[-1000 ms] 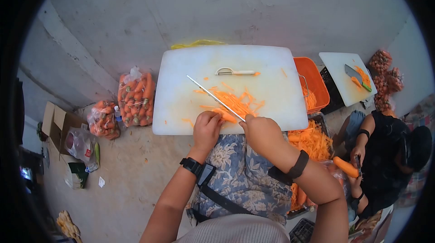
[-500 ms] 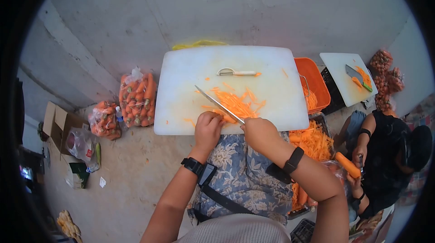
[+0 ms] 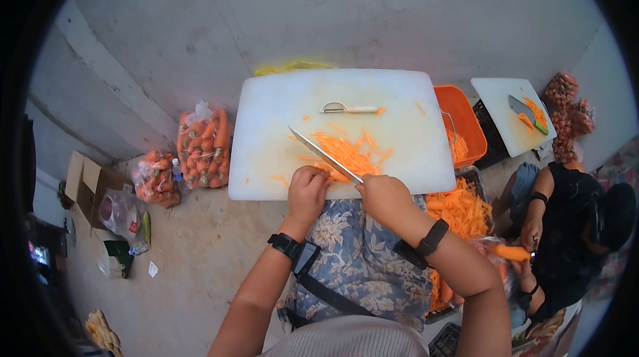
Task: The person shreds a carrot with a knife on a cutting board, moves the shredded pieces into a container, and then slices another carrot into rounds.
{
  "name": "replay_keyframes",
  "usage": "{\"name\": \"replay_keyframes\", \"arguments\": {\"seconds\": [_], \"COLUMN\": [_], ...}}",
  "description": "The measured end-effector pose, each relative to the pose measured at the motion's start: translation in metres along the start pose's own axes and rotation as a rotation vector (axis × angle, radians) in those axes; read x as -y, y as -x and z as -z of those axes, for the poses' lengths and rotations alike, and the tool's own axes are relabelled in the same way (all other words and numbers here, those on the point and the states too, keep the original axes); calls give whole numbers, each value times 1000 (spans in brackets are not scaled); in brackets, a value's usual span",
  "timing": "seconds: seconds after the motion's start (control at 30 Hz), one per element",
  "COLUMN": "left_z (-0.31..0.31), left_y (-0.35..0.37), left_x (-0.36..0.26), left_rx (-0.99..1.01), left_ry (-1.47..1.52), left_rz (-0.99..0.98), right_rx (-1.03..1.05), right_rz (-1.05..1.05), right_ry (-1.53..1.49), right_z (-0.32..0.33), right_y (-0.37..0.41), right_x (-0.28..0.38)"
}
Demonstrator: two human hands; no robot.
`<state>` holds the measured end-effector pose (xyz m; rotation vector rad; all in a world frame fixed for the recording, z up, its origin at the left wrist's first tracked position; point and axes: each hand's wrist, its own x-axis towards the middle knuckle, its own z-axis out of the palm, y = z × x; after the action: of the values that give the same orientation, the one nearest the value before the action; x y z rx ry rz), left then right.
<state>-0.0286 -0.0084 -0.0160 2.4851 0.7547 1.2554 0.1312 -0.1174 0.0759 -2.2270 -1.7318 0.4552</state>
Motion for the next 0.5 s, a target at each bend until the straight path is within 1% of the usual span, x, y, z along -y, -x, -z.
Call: {"name": "replay_keyframes", "arguments": {"seconds": [0.17, 0.23, 0.33, 0.4, 0.5], "left_z": [0, 2, 0, 0, 1], "left_y": [-5, -4, -2, -5, -3], "left_x": [-3, -5, -3, -2, -2], "left_rx": [-13, -26, -3, -12, -7], "left_ry": [7, 3, 15, 17, 11], "left_rz": [12, 15, 27, 18, 15], "right_rx": [24, -31, -1, -17, -40], "right_rz": [-46, -48, 13, 30, 28], "right_ry": [15, -24, 19, 23, 14], "right_z": [32, 38, 1, 2, 18], "right_y": [-1, 7, 7, 2, 1], "right_x": [16, 25, 5, -1, 7]}}
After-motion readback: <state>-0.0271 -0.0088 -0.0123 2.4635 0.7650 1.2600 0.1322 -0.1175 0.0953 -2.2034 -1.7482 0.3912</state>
